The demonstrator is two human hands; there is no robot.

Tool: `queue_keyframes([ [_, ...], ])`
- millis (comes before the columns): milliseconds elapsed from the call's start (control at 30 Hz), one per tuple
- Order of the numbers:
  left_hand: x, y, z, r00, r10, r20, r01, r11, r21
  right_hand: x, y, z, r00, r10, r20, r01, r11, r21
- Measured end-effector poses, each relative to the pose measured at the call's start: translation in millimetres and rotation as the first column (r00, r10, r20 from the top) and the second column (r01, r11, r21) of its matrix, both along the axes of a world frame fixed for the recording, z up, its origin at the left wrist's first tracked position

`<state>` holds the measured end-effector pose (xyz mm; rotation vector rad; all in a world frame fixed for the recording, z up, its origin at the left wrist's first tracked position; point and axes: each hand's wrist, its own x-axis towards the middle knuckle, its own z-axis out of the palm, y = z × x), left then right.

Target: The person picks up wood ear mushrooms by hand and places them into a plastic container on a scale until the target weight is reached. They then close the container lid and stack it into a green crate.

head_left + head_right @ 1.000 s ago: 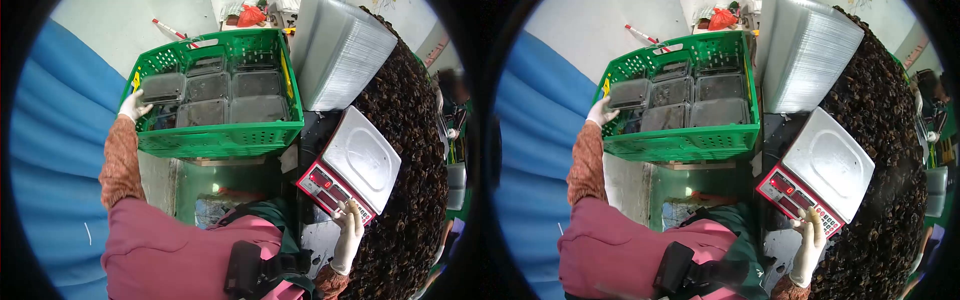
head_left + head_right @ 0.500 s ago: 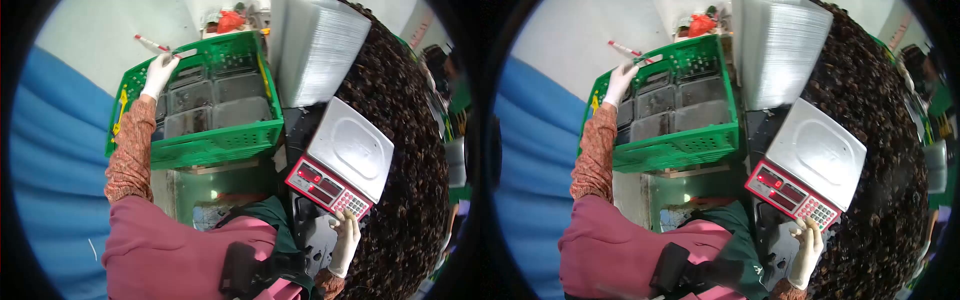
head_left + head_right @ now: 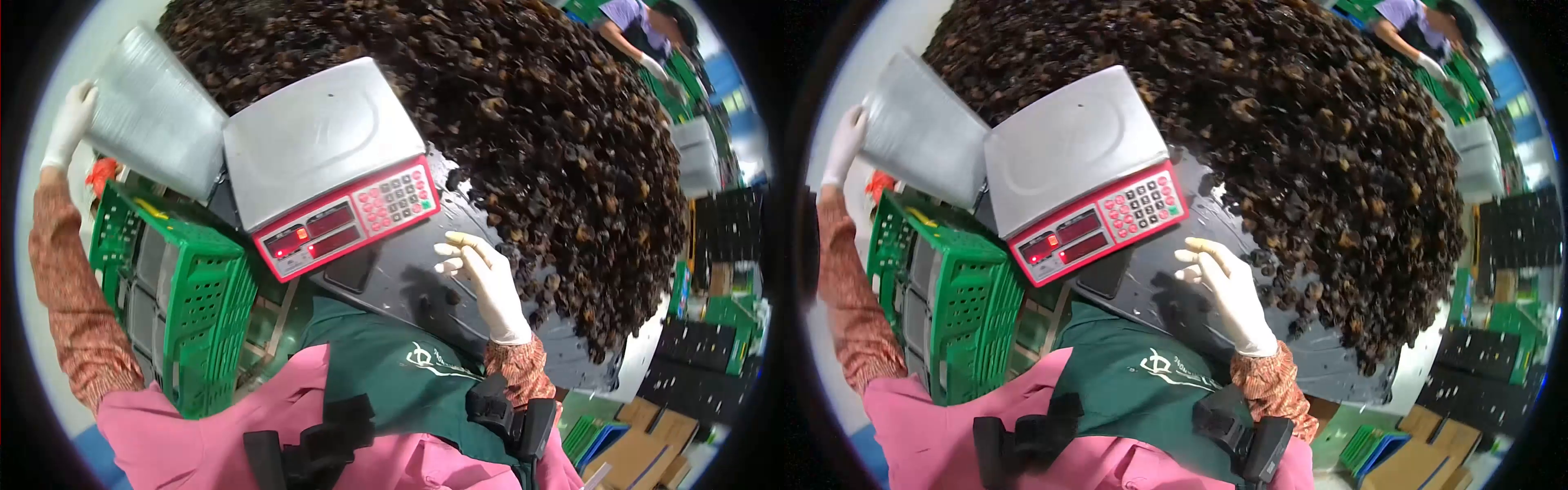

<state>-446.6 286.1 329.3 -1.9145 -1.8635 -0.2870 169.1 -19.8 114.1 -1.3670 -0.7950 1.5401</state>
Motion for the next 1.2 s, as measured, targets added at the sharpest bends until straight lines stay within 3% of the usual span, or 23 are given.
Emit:
queue_keyframes([
  [133, -42.7, 16.9, 8.0, 0.993, 0.063, 0.104, -0.066, 0.997, 0.032, 36.8, -25.9, -23.5, 0.991, -0.131, 0.014, 0.131, 0.991, 0.039],
  [233, -21.7, -2.1, 14.0, 0.945, -0.035, 0.325, -0.029, 0.982, 0.189, 51.6, -38.9, -28.4, 0.970, -0.241, -0.036, 0.243, 0.966, 0.089],
  [333, 47.6, -41.5, 21.4, 0.759, -0.275, 0.590, 0.050, 0.929, 0.368, 69.3, -49.6, -40.1, 0.939, -0.345, -0.009, 0.342, 0.927, 0.157],
  [433, 153.3, -102.3, -1.7, 0.556, -0.415, 0.720, 0.176, 0.906, 0.386, 89.1, -63.8, -42.4, 0.876, -0.477, 0.075, 0.462, 0.873, 0.157],
  [500, 239.1, -142.7, -47.8, 0.539, -0.475, 0.696, 0.380, 0.874, 0.303, 98.0, -74.5, -41.7, 0.835, -0.542, 0.092, 0.525, 0.836, 0.159],
  [567, 272.4, -154.9, -87.6, 0.671, -0.566, 0.478, 0.612, 0.788, 0.073, 100.8, -86.9, -38.7, 0.808, -0.575, 0.125, 0.554, 0.815, 0.172],
  [733, 305.6, -161.9, -189.0, 0.715, -0.543, 0.440, 0.669, 0.713, -0.207, 106.9, -126.4, -45.4, 0.771, -0.590, 0.240, 0.579, 0.806, 0.121],
  [800, 322.2, -173.2, -191.6, 0.702, -0.697, 0.149, 0.712, 0.693, -0.113, 109.9, -140.8, -47.3, 0.751, -0.601, 0.273, 0.595, 0.796, 0.116],
  [833, 333.5, -179.1, -184.7, 0.728, -0.673, 0.129, 0.685, 0.723, -0.094, 109.7, -147.2, -48.3, 0.736, -0.611, 0.290, 0.606, 0.787, 0.118],
  [900, 355.2, -198.5, -176.4, 0.613, -0.731, 0.299, 0.782, 0.615, -0.100, 104.7, -153.6, -47.3, 0.706, -0.644, 0.293, 0.644, 0.757, 0.113],
  [933, 368.0, -209.2, -176.5, 0.553, -0.742, 0.380, 0.821, 0.564, -0.093, 101.0, -152.3, -48.2, 0.720, -0.605, 0.342, 0.610, 0.785, 0.106],
  [1000, 397.6, -238.5, -197.4, 0.451, -0.666, 0.593, 0.891, 0.379, -0.252, 88.4, -145.7, -46.1, 0.738, -0.517, 0.435, 0.535, 0.840, 0.090],
  [1033, 410.8, -254.4, -216.5, 0.439, -0.629, 0.642, 0.897, 0.352, -0.269, 74.2, -134.3, -39.7, 0.773, -0.453, 0.444, 0.490, 0.871, 0.034],
  [1100, 431.6, -280.8, -251.0, 0.427, -0.520, 0.740, 0.902, 0.303, -0.307, 46.3, -118.1, -50.0, 0.771, -0.256, 0.583, 0.246, 0.964, 0.098],
  [1133, 436.5, -289.7, -263.7, 0.427, -0.444, 0.788, 0.901, 0.283, -0.329, 30.7, -110.0, -55.0, 0.738, -0.191, 0.647, 0.132, 0.981, 0.139],
  [1167, 436.6, -293.9, -278.2, 0.453, -0.469, 0.758, 0.891, 0.275, -0.362, 17.5, -99.9, -60.1, 0.674, -0.205, 0.710, 0.042, 0.970, 0.241],
  [1200, 436.8, -296.8, -292.2, 0.478, -0.494, 0.726, 0.879, 0.272, -0.393, 9.3, -92.9, -77.0, 0.527, -0.225, 0.820, -0.066, 0.951, 0.303],
])
